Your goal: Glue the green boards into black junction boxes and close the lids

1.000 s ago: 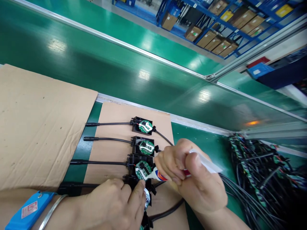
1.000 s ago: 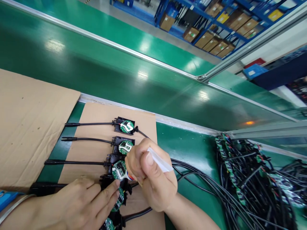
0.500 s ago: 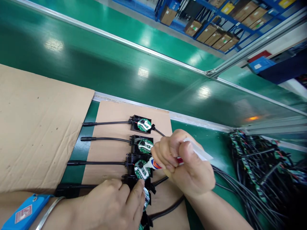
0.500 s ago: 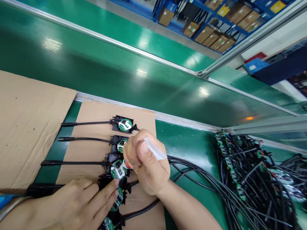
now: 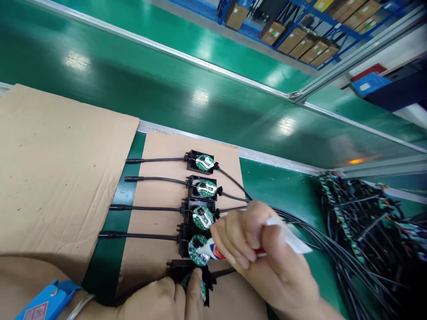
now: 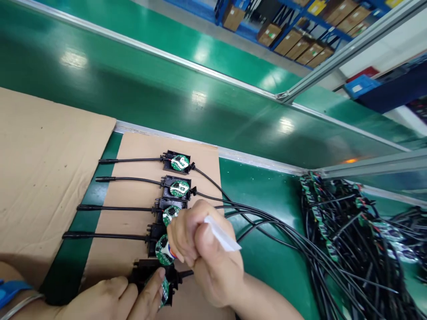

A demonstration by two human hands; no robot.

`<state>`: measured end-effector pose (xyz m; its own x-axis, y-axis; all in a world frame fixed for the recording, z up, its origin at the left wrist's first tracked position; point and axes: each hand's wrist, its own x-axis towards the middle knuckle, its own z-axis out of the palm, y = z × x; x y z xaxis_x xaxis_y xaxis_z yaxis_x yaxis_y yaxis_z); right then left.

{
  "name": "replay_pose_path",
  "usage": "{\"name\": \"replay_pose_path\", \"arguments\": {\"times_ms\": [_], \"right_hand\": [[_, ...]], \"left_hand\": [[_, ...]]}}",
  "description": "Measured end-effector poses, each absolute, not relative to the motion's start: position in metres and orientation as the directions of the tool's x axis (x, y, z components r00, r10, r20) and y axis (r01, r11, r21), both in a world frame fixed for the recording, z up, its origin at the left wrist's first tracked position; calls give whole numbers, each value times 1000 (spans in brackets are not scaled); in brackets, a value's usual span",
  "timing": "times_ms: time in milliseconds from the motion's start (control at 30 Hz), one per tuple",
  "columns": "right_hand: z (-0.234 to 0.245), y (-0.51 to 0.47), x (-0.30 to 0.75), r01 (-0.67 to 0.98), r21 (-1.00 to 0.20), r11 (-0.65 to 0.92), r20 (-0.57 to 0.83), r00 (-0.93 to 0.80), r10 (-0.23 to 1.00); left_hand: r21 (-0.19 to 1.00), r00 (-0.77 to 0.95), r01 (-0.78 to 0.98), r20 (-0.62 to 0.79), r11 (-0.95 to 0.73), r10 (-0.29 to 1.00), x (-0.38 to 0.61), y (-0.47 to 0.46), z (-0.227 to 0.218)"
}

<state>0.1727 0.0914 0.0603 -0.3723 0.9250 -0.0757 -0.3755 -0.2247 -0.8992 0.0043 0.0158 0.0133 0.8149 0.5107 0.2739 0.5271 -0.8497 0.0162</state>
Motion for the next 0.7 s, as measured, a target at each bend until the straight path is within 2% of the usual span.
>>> {"name": "replay_pose_path", "arguments": {"times_ms": [300,700], "right_hand": [[48,86,159,-338,-933,-123,4,-354,935],[61,72,170,-241,-961,-136,-46,-344,938]], "left_hand": [[53,815,532,239,-845,528,9,7,-2],[118,848,478,195,-870,493,9,7,-4]]}}
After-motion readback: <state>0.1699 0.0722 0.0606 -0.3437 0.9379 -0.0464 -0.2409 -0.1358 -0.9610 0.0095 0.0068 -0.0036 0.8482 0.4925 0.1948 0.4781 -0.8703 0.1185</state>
